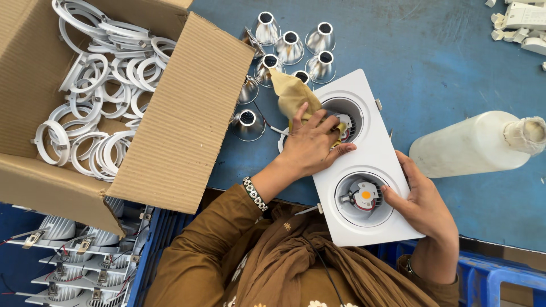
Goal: The person wipes the interior of a dual recessed LED light fixture with a yellow cloth, then installs two LED modules into the fixture. They place white plastic rings around each module and set the completed unit into a blue crate. The person repeats the process on a second fixture.
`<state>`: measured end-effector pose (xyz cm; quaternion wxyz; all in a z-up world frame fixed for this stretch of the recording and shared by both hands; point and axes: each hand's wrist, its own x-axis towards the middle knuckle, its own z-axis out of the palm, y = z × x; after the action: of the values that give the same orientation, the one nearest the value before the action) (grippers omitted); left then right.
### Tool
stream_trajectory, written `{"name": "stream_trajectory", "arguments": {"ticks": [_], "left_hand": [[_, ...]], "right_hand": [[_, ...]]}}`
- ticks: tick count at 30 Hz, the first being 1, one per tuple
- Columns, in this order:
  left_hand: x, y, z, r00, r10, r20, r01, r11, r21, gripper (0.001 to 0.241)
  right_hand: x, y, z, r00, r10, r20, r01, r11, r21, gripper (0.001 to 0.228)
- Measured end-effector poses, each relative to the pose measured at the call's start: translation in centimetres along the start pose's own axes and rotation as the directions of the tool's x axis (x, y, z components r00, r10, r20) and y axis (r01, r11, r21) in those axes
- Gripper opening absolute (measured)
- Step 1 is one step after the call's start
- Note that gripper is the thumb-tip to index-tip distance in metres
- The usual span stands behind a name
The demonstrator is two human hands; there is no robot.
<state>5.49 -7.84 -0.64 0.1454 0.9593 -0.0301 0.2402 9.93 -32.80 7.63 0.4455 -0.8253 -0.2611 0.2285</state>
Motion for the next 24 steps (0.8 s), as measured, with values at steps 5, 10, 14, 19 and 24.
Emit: {"name": "stream_trajectory", "arguments": {"ticks": [5, 10, 14, 19, 24], "left_hand": [[-0.1, 0.3, 0.2, 0.999, -0.035, 0.011, 0.034, 0.996, 0.078, 0.072], [0.3, 1.0, -0.2, 0.996, -0.080, 0.037, 0.075, 0.990, 0.122, 0.077], [0.6, 1.4, -0.4, 0.984, -0.129, 0.121, 0.121, 0.990, 0.066, 0.081], [1.1, 0.9, -0.1, 0.920, -0.250, 0.301, 0.316, 0.929, -0.192, 0.081], [0.8, -0.6, 0.4, 0.909, -0.328, 0.259, 0.417, 0.737, -0.532, 0.077]], "right_hand": [[0.0, -0.1, 0.0, 1.000, -0.014, -0.005, 0.014, 1.000, -0.009, 0.072], [0.0, 0.1, -0.1, 1.000, -0.008, -0.003, 0.008, 1.000, -0.019, 0.072], [0.0, 0.4, -0.1, 1.000, -0.018, 0.004, 0.018, 1.000, 0.007, 0.071], [0.2, 0.6, 0.0, 0.998, -0.063, 0.011, 0.062, 0.997, 0.039, 0.071], [0.1, 0.7, 0.2, 0.999, -0.038, 0.009, 0.038, 0.999, 0.034, 0.071]]}}
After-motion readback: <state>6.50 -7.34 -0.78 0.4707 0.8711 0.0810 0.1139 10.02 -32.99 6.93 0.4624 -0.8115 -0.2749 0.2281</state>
